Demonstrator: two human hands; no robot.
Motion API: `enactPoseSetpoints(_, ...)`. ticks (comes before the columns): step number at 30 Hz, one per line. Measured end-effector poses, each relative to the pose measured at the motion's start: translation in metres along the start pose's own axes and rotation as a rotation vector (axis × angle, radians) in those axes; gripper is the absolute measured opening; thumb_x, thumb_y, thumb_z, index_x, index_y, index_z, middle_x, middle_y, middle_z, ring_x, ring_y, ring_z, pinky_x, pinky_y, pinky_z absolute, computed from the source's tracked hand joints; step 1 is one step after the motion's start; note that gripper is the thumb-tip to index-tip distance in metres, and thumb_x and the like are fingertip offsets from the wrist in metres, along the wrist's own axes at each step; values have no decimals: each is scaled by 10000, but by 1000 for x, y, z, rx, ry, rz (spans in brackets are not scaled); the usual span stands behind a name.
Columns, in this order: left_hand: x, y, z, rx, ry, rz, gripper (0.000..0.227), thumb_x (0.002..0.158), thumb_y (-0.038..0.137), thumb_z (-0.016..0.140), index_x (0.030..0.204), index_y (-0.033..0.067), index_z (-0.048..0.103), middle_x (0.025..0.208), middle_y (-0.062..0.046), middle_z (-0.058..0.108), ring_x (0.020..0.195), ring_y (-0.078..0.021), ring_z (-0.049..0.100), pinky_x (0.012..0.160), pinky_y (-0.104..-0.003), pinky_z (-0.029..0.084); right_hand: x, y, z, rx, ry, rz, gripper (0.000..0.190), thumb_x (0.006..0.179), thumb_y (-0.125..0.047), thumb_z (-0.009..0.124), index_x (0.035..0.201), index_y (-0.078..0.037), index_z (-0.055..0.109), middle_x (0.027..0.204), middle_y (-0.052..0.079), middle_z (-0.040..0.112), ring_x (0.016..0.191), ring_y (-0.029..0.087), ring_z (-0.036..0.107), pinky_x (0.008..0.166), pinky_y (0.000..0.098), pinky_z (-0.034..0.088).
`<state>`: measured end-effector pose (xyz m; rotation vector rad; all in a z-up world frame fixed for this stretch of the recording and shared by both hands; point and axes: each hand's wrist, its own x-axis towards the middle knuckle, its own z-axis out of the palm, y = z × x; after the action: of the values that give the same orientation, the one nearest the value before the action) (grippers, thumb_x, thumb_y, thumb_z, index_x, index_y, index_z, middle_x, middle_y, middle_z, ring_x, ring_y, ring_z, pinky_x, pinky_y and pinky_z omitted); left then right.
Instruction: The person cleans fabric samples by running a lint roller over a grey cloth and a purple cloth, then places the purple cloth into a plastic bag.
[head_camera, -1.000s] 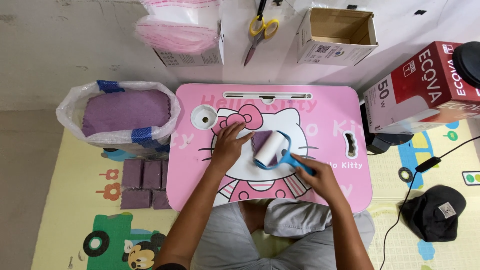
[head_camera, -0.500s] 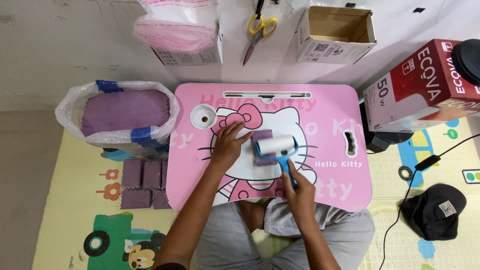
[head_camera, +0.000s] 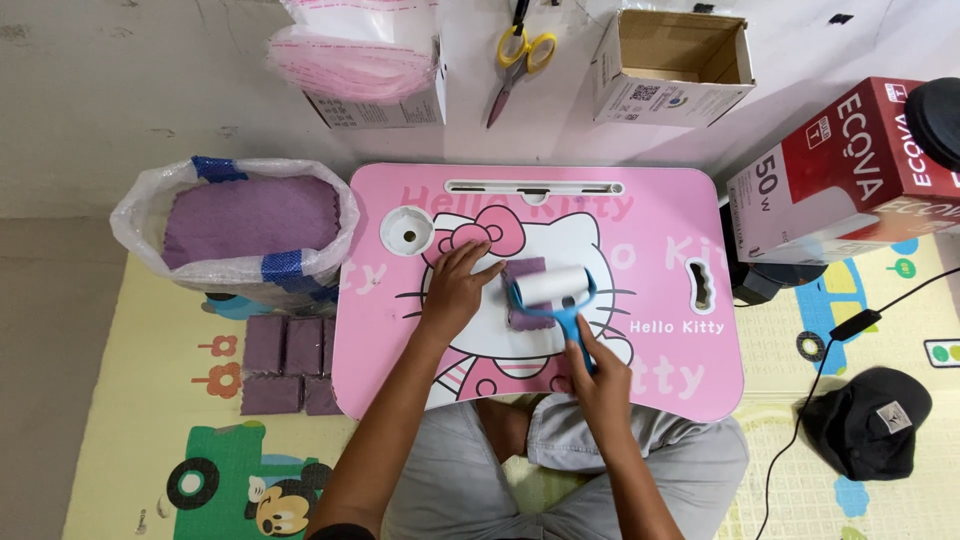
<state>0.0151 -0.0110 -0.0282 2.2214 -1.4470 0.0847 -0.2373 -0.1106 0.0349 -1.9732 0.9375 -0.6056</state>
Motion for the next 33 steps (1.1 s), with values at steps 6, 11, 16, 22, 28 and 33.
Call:
enactPoseSetpoints(6, -1, -8, 14, 46, -6, 15, 492, 966, 21, 569, 1325, 330, 702, 1474, -79, 571, 1461, -276, 451, 1161, -494, 338, -26, 9, -35, 103, -65, 5, 399, 898, -98, 689, 1293, -148, 712, 653, 125, 738, 374, 223, 659, 343, 305, 501)
enactPoseSetpoints(11, -1, -5, 11, 37, -17, 6, 501, 966, 13, 556, 1330, 326, 699, 1485, -85, 564, 1464, -282, 448, 1163, -495, 336, 2, 20, -49, 6, -159, -126, 358, 858, -156, 740, 1215, -155, 764, 690, 121, 747, 450, 271, 673, 409, 365, 486)
enactPoseSetpoints(16, 0, -5, 9, 25, -20, 5, 494, 973, 18, 552, 1332, 324, 697, 1487, -85, 559, 1469, -286, 439, 1165, -498, 332, 58, -4, -42, -52, -277, -196, 217, 865, -217, 764, 1053, -132, 829, 668, 148, 737, 450, 285, 631, 462, 389, 457)
enactPoseSetpoints(22, 2, -2, 0, -66, -79, -64, 430, 1001, 39, 551, 1323, 278, 705, 1512, -95, 539, 1492, -305, 407, 1197, -522, 301, 107, -20, -28, 133, -541, -189, 352, 878, -61, 687, 1227, -41, 730, 673, 171, 717, 385, 198, 571, 349, 293, 448)
enactPoseSetpoints(28, 2, -1, 0, -49, -89, -42, 457, 1005, 35, 552, 1350, 306, 682, 1502, -89, 546, 1483, -299, 419, 1189, -529, 321, 99, 8, -47, 149, -545, -141, 397, 872, -44, 682, 1268, -53, 713, 702, 181, 722, 388, 201, 573, 352, 300, 443)
enactPoseSetpoints(33, 0, -2, 4, 7, -66, -25, 494, 981, 24, 544, 1344, 329, 686, 1508, -68, 535, 1491, -281, 406, 1189, -505, 312, 91, 35, -69, 169, -531, -83, 414, 867, -49, 670, 1279, -62, 710, 721, 169, 730, 379, 189, 580, 367, 296, 463)
